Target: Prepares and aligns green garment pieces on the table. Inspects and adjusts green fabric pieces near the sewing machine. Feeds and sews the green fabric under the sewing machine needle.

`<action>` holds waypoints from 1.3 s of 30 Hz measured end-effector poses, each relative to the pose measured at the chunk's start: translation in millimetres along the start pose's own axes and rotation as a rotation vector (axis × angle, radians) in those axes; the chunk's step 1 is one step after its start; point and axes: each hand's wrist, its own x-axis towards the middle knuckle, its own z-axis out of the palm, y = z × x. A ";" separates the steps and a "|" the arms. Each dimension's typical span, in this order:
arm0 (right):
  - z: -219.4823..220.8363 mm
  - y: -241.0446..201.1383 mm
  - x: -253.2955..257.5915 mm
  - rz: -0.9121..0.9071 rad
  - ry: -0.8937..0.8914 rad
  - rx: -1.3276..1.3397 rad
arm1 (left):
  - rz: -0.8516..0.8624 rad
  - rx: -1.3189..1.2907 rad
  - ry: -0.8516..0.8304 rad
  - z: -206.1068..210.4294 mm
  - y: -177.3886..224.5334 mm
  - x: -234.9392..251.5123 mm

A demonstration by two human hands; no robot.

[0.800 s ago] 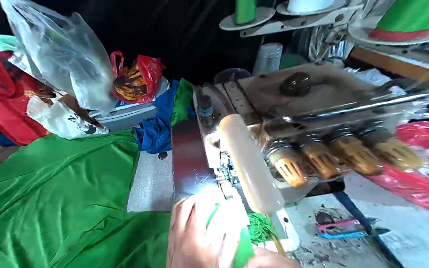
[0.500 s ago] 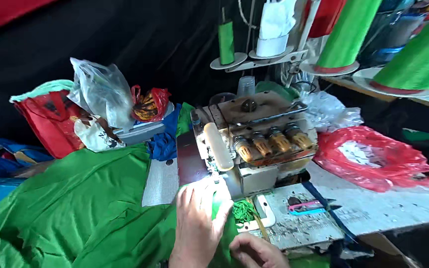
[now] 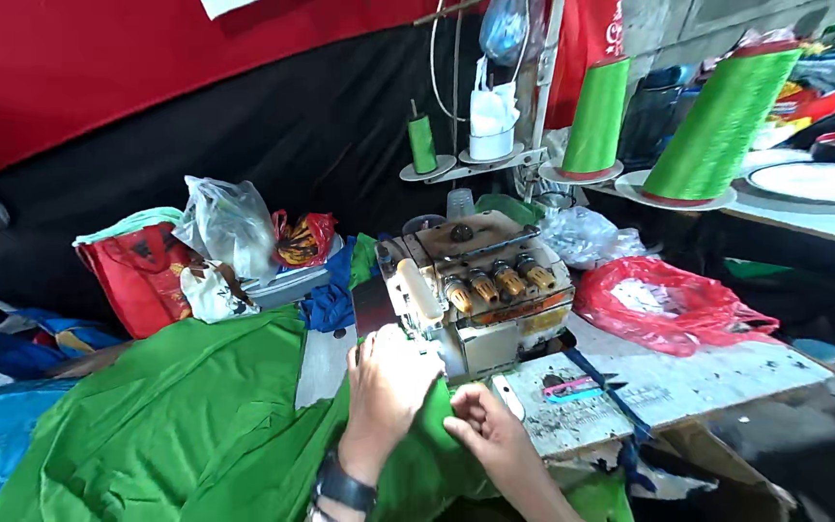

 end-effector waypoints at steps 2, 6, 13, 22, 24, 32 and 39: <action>4.3 -2.2 3.6 0.051 0.023 0.051 | -0.099 -0.193 -0.063 -6.3 -17.2 5.0; -2.2 -8.6 -21.1 0.188 -0.034 0.091 | -0.434 -0.456 -0.275 -28.9 -45.1 -18.5; -24.0 2.7 -84.3 0.317 -0.047 0.088 | -0.513 -0.349 -0.516 -74.9 -74.0 -64.5; -19.7 3.2 -97.3 0.226 0.044 0.030 | -0.497 -0.706 -0.286 -110.3 -80.9 -59.1; -21.1 0.9 -99.5 0.289 -0.003 0.044 | -0.536 -0.693 -0.350 -109.5 -75.5 -60.5; -26.1 4.0 -104.0 0.416 -0.037 0.121 | -0.605 -0.469 -0.561 -97.5 -78.4 -79.4; -20.3 2.1 -105.7 0.237 0.099 0.094 | -0.636 -0.612 -0.493 -107.6 -78.2 -78.1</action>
